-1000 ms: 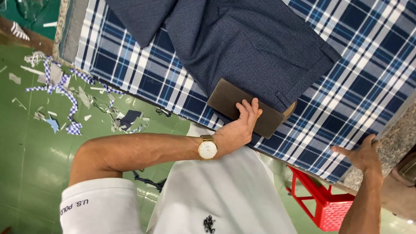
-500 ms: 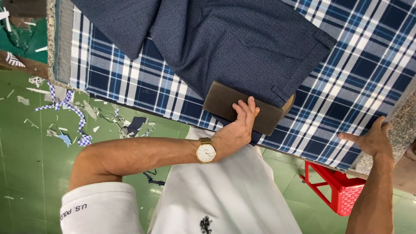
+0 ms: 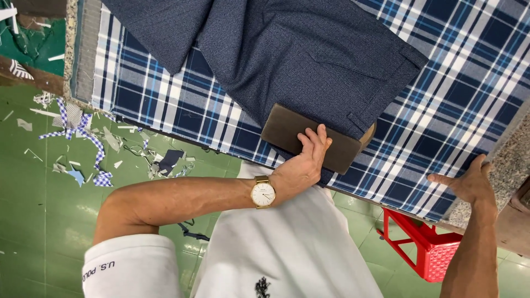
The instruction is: A person irons a pair of blue trousers on a plaid-covered board, using a steam iron and a wooden pressing block to set creases and flatten seams.
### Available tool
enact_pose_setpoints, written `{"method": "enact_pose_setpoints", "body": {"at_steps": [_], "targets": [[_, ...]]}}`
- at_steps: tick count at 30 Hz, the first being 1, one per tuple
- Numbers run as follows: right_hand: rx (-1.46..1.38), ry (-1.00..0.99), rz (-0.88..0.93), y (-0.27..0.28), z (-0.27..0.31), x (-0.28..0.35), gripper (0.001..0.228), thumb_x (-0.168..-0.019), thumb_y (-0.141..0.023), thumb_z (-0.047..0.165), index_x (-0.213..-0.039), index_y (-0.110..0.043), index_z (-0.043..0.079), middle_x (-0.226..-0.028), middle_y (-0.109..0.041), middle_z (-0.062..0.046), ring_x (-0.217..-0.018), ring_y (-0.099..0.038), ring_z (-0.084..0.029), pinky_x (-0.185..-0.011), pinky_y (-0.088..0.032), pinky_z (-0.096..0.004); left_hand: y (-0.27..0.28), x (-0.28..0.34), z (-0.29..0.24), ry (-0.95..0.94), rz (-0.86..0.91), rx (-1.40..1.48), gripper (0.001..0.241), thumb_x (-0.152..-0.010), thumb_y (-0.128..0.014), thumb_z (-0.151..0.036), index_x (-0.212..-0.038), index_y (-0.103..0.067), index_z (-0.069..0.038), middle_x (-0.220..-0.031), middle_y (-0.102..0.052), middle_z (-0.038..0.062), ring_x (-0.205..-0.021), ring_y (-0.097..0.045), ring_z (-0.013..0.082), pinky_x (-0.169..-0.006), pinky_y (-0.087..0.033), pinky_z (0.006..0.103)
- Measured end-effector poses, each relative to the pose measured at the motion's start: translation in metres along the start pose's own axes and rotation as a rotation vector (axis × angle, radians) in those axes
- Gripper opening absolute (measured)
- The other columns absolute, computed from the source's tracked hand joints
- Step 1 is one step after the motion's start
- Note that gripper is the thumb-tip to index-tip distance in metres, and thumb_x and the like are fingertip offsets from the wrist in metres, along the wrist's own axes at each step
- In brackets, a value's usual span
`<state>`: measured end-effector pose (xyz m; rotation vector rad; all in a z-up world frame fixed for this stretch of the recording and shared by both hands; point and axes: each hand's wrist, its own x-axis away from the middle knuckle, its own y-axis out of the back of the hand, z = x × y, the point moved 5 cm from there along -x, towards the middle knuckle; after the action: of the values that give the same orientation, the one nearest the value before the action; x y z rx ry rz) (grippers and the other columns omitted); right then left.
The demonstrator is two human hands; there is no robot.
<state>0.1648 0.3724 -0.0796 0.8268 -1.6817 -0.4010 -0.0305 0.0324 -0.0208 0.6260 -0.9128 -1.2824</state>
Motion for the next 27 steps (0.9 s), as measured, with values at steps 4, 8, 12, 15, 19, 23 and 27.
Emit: {"method": "enact_pose_setpoints", "body": {"at_steps": [4, 8, 12, 15, 19, 23, 27], "targets": [[0.035, -0.003, -0.015, -0.002, -0.003, -0.004, 0.130, -0.081, -0.081, 0.041, -0.164, 0.018, 0.023, -0.170, 0.019, 0.000, -0.158, -0.015, -0.044, -0.123, -0.030, -0.071, 0.000, 0.000, 0.000, 0.009, 0.003, 0.014, 0.052, -0.107, -0.025, -0.017, -0.148, -0.048, 0.006, -0.137, -0.056, 0.037, -0.108, -0.062, 0.0440, -0.084, -0.056, 0.0472], [0.023, 0.002, -0.009, -0.001, -0.002, -0.001, 0.131, -0.079, -0.081, 0.041, -0.164, 0.018, 0.024, -0.171, 0.018, -0.001, -0.159, -0.012, -0.042, -0.124, -0.028, -0.069, -0.002, 0.000, -0.003, 0.016, 0.001, 0.024, 0.052, -0.107, -0.025, -0.016, -0.149, -0.047, 0.005, -0.137, -0.055, 0.038, -0.108, -0.062, 0.0444, -0.083, -0.056, 0.0475], [0.053, 0.007, -0.018, -0.004, -0.006, -0.010, 0.132, -0.078, -0.081, 0.043, -0.164, 0.017, 0.022, -0.171, 0.018, -0.002, -0.158, -0.015, -0.044, -0.123, -0.030, -0.068, -0.003, 0.000, -0.004, 0.005, 0.008, 0.018, 0.052, -0.107, -0.025, -0.016, -0.149, -0.046, 0.006, -0.138, -0.055, 0.038, -0.108, -0.061, 0.0447, -0.083, -0.056, 0.0475], [0.046, 0.011, -0.013, -0.002, -0.004, -0.006, 0.133, -0.078, -0.081, 0.043, -0.164, 0.018, 0.021, -0.170, 0.019, -0.002, -0.159, -0.014, -0.042, -0.124, -0.030, -0.067, -0.002, 0.000, -0.002, 0.007, 0.008, 0.010, 0.052, -0.107, -0.026, -0.016, -0.149, -0.046, 0.006, -0.138, -0.055, 0.038, -0.109, -0.062, 0.0445, -0.084, -0.056, 0.0474], [0.031, 0.002, -0.005, 0.000, 0.000, 0.002, 0.131, -0.079, -0.081, 0.040, -0.164, 0.016, 0.022, -0.171, 0.019, 0.001, -0.159, -0.014, -0.041, -0.124, -0.029, -0.068, 0.000, 0.001, 0.000, -0.001, 0.016, 0.006, 0.053, -0.107, -0.026, -0.018, -0.150, -0.046, 0.005, -0.138, -0.055, 0.038, -0.108, -0.062, 0.0443, -0.084, -0.056, 0.0469], [0.018, 0.018, -0.007, 0.000, -0.001, -0.001, 0.131, -0.078, -0.081, 0.041, -0.164, 0.016, 0.022, -0.171, 0.019, 0.001, -0.160, -0.012, -0.041, -0.123, -0.029, -0.069, 0.000, 0.001, 0.001, -0.015, 0.012, -0.002, 0.052, -0.107, -0.026, -0.017, -0.150, -0.046, 0.005, -0.137, -0.056, 0.038, -0.108, -0.062, 0.0442, -0.084, -0.056, 0.0468], [-0.012, -0.015, 0.020, 0.004, 0.008, 0.016, 0.130, -0.080, -0.081, 0.037, -0.163, 0.018, 0.023, -0.170, 0.020, 0.001, -0.160, -0.009, -0.041, -0.125, -0.026, -0.069, 0.001, 0.003, 0.003, -0.017, 0.008, 0.003, 0.053, -0.107, -0.026, -0.019, -0.150, -0.046, 0.005, -0.138, -0.056, 0.037, -0.109, -0.062, 0.0436, -0.085, -0.055, 0.0466]]}}
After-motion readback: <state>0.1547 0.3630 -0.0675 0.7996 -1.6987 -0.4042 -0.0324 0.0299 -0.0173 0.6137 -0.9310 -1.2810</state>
